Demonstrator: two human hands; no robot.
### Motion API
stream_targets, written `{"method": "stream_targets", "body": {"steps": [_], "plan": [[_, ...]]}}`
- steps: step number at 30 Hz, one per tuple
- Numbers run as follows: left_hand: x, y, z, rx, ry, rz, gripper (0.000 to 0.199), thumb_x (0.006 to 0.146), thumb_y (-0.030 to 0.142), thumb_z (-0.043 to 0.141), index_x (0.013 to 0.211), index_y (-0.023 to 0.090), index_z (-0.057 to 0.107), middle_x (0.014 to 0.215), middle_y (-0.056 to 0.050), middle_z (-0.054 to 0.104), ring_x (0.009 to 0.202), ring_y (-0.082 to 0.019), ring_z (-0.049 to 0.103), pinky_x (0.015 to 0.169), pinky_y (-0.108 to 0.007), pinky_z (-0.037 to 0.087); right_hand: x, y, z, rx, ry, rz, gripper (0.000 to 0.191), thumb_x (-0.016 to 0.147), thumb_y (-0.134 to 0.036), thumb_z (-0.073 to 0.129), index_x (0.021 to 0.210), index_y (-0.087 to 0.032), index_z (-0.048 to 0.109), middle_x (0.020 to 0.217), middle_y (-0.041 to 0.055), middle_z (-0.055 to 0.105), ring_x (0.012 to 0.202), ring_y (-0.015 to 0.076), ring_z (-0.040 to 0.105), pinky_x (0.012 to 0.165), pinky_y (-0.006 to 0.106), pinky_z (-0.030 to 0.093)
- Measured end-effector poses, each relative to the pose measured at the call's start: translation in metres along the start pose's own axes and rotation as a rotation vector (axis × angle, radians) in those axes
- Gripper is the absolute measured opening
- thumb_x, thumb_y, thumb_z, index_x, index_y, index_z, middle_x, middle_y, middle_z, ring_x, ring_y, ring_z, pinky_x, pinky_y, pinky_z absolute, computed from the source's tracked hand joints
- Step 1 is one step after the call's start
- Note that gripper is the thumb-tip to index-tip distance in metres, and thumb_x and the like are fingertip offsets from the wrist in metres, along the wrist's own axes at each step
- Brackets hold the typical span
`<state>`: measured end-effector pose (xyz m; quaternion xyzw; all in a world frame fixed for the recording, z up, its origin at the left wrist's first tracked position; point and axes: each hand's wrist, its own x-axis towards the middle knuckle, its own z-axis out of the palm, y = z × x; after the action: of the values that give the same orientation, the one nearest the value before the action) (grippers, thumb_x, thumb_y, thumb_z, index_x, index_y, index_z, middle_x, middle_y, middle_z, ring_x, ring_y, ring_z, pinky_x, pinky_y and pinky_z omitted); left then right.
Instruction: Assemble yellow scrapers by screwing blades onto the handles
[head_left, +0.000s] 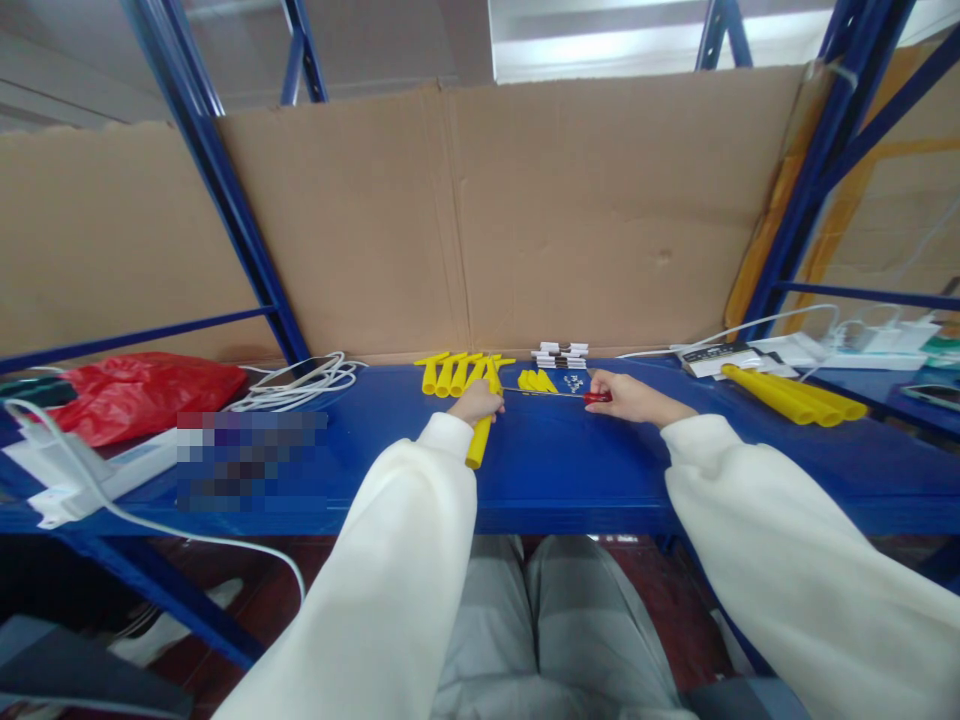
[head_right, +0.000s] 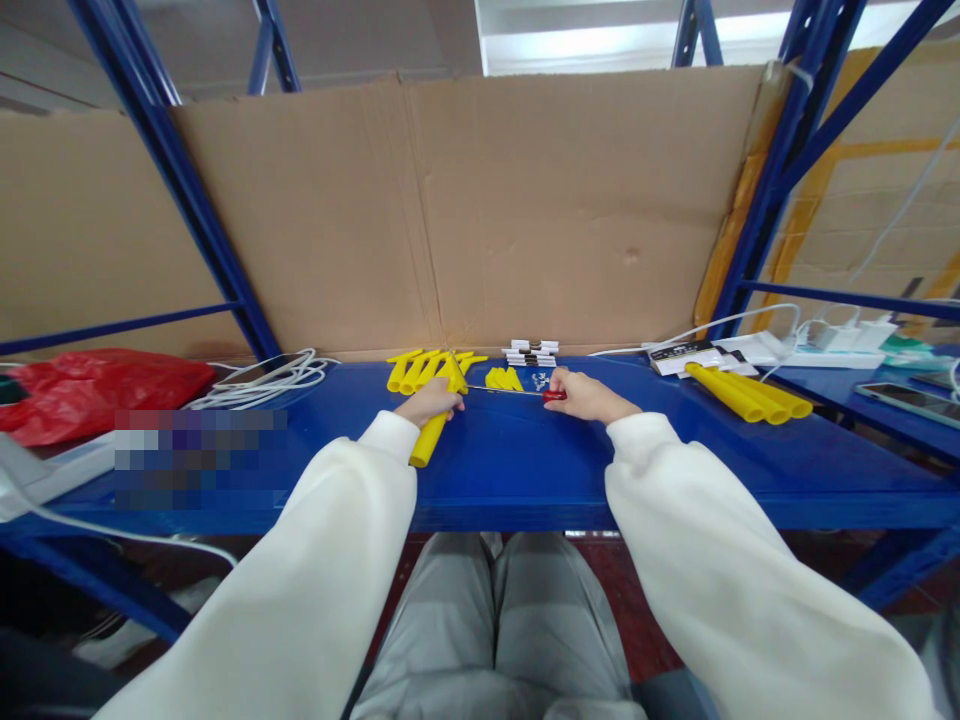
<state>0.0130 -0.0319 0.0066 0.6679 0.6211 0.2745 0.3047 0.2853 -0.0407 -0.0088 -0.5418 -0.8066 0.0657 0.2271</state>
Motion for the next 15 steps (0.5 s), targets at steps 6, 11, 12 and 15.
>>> {"method": "stream_targets", "body": {"steps": [6, 11, 12, 15], "plan": [[0.0009, -0.0002, 0.0007, -0.028, -0.012, 0.017, 0.026, 0.075, 0.003, 0.052, 0.092, 0.011, 0.07, 0.074, -0.007, 0.065, 0.065, -0.017, 0.065, 0.058, -0.025, 0.05, -0.0018, -0.0035, -0.0049, -0.051, 0.018, -0.024, 0.015, 0.079, -0.033, 0.065, 0.084, -0.023, 0.054, 0.081, 0.0036, 0.069, 0.069, 0.0178, 0.061, 0.061, 0.026, 0.042], [0.0021, -0.0003, 0.0018, 0.0, -0.011, 0.006, 0.024, 0.078, 0.004, 0.051, 0.091, 0.01, 0.07, 0.073, -0.006, 0.066, 0.061, -0.015, 0.063, 0.058, -0.024, 0.051, -0.0025, -0.0043, -0.0084, -0.11, 0.048, -0.043, 0.013, 0.081, -0.035, 0.062, 0.082, -0.022, 0.057, 0.082, 0.0046, 0.07, 0.071, 0.0187, 0.061, 0.063, 0.028, 0.042], [0.0024, -0.0006, 0.0021, 0.003, -0.008, 0.004, 0.024, 0.078, 0.004, 0.051, 0.091, 0.01, 0.07, 0.074, -0.006, 0.066, 0.06, -0.015, 0.063, 0.057, -0.023, 0.05, -0.0023, -0.0036, -0.0085, -0.11, 0.047, -0.051, 0.013, 0.082, -0.035, 0.061, 0.082, -0.022, 0.058, 0.082, 0.0051, 0.07, 0.072, 0.0189, 0.061, 0.064, 0.028, 0.042], [0.0036, -0.0016, 0.0029, -0.001, 0.001, 0.006, 0.024, 0.078, 0.005, 0.051, 0.093, 0.011, 0.069, 0.075, -0.006, 0.066, 0.057, -0.013, 0.06, 0.053, -0.022, 0.048, -0.0011, -0.0013, -0.0079, -0.106, 0.027, -0.086, 0.016, 0.085, -0.036, 0.057, 0.081, -0.022, 0.061, 0.08, 0.0059, 0.07, 0.073, 0.0196, 0.062, 0.066, 0.029, 0.043]]}}
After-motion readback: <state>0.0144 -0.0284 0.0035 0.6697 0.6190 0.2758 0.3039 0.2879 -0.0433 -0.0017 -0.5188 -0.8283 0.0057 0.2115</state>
